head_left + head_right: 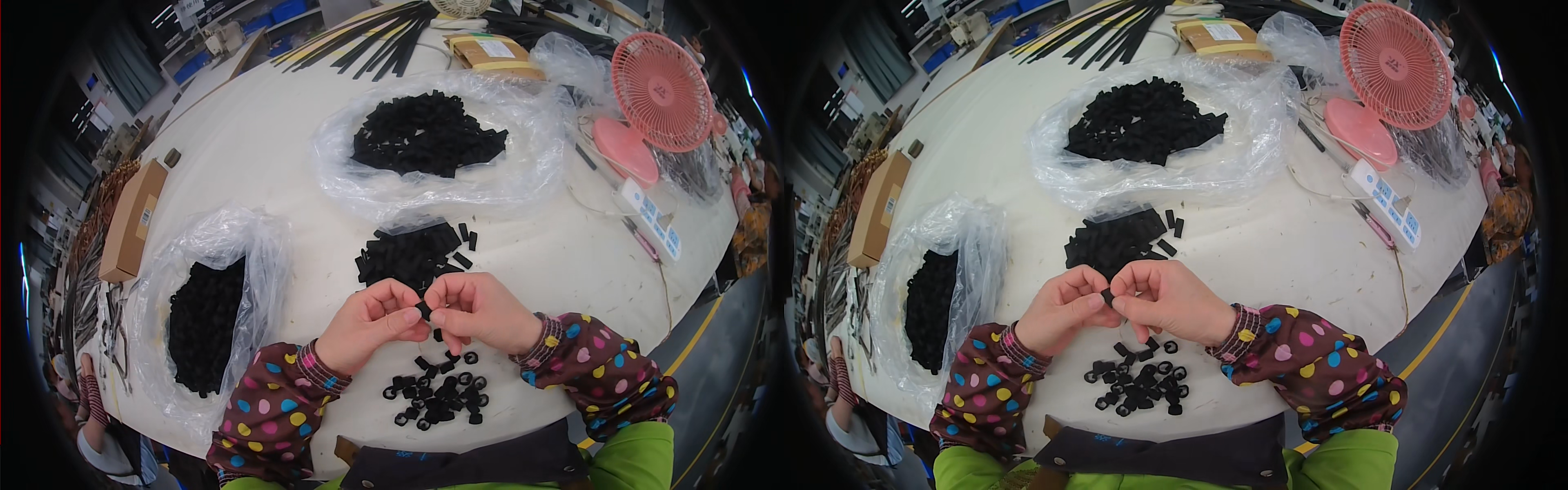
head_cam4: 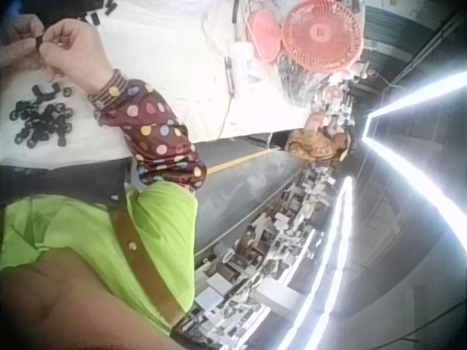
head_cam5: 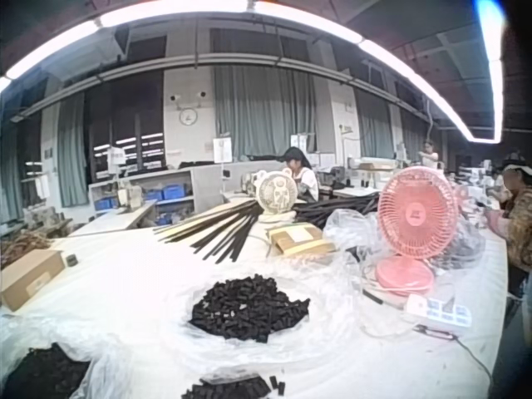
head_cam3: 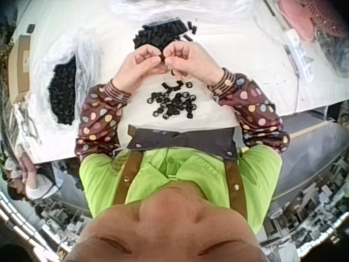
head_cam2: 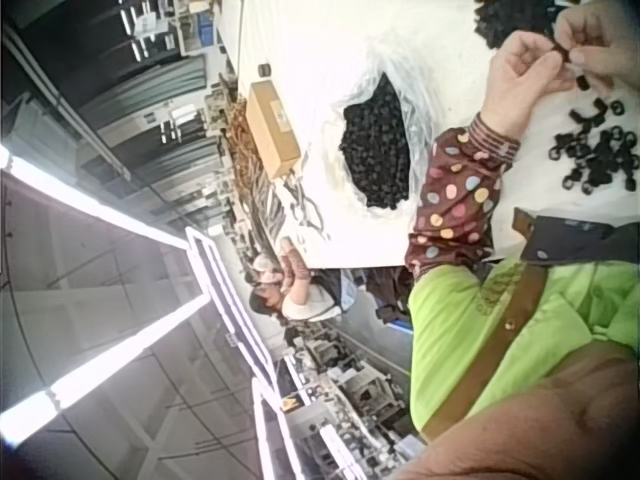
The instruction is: The person assembles small black plastic components by hand at a workbench, joining the plastic clips and toggles together.
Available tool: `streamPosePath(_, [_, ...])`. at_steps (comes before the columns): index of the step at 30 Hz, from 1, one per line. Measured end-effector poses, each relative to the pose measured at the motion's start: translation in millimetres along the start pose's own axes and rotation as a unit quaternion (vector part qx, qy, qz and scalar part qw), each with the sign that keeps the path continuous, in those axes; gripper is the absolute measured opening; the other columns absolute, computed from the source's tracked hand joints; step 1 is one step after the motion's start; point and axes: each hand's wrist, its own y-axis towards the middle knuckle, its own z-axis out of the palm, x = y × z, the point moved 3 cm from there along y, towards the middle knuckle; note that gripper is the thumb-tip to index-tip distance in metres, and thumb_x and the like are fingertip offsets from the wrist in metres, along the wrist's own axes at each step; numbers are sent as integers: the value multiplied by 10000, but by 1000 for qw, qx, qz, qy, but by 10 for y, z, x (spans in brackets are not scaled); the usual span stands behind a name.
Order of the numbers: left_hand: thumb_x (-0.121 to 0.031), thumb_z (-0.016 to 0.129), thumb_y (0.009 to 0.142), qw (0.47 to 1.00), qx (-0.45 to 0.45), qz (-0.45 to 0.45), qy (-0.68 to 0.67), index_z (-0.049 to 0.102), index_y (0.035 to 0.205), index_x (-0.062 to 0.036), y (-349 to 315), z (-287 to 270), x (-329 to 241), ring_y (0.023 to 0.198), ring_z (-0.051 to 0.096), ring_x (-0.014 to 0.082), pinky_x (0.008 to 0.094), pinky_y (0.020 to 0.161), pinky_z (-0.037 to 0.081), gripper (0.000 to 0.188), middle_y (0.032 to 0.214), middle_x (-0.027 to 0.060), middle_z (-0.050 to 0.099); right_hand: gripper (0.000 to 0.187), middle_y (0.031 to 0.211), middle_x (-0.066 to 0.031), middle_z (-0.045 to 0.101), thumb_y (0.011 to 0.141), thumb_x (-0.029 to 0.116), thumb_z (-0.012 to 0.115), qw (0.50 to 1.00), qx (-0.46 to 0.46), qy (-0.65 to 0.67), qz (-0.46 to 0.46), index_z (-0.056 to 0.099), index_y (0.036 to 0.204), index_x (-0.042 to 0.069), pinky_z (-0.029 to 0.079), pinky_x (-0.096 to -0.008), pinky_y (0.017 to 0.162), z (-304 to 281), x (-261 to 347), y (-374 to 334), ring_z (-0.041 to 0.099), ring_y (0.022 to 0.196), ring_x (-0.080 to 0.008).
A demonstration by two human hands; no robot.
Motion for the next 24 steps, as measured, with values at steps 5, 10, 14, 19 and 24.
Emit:
streamPosePath(5, [-17, 578, 833, 993, -16, 88, 81, 494, 967, 8, -33, 14, -63, 834, 593, 118, 260, 785, 501, 160, 916, 54, 574, 133, 722, 6, 557, 829, 137, 592, 999, 11, 46, 14, 539, 879, 26, 383, -164, 450, 6, -3, -1, 554, 537, -51])
streamPosePath(10, [46, 583, 758, 926, -148, 199, 285, 531, 863, 15, -37, -38, -27, 784, 596, 104, 242, 723, 514, 122, 855, 55, 593, 128, 720, -9, 578, 795, 143, 626, 975, -76, -188, -94, 558, 829, 40, 423, -198, 475, 51, -18, -1, 583, 568, -81])
streamPosePath(14, [77, 595, 711, 862, -152, 271, 400, 532, 803, 7, -61, 41, -62, 771, 590, 117, 229, 675, 509, 132, 860, 72, 585, 129, 722, -32, 596, 733, 121, 653, 881, -131, -398, -219, 555, 788, 57, 462, -240, 507, 74, 48, -38, 611, 596, -132])
streamPosePath(19, [47, 642, 635, 776, -173, 377, 474, 537, 783, -34, -114, 135, -104, 685, 600, 203, 261, 594, 477, 199, 759, 72, 580, 140, 699, -26, 596, 702, 103, 657, 848, -178, -425, -263, 537, 764, 67, 465, -250, 503, 107, 90, -39, 620, 607, -147])
streamPosePath(24, [43, 627, 701, 852, -157, 306, 395, 519, 844, -11, -95, 114, -57, 764, 616, 146, 237, 652, 494, 187, 806, 56, 589, 152, 677, -25, 593, 695, 89, 656, 830, -202, -432, -288, 523, 764, 64, 465, -251, 500, 96, 82, -50, 619, 604, -148])
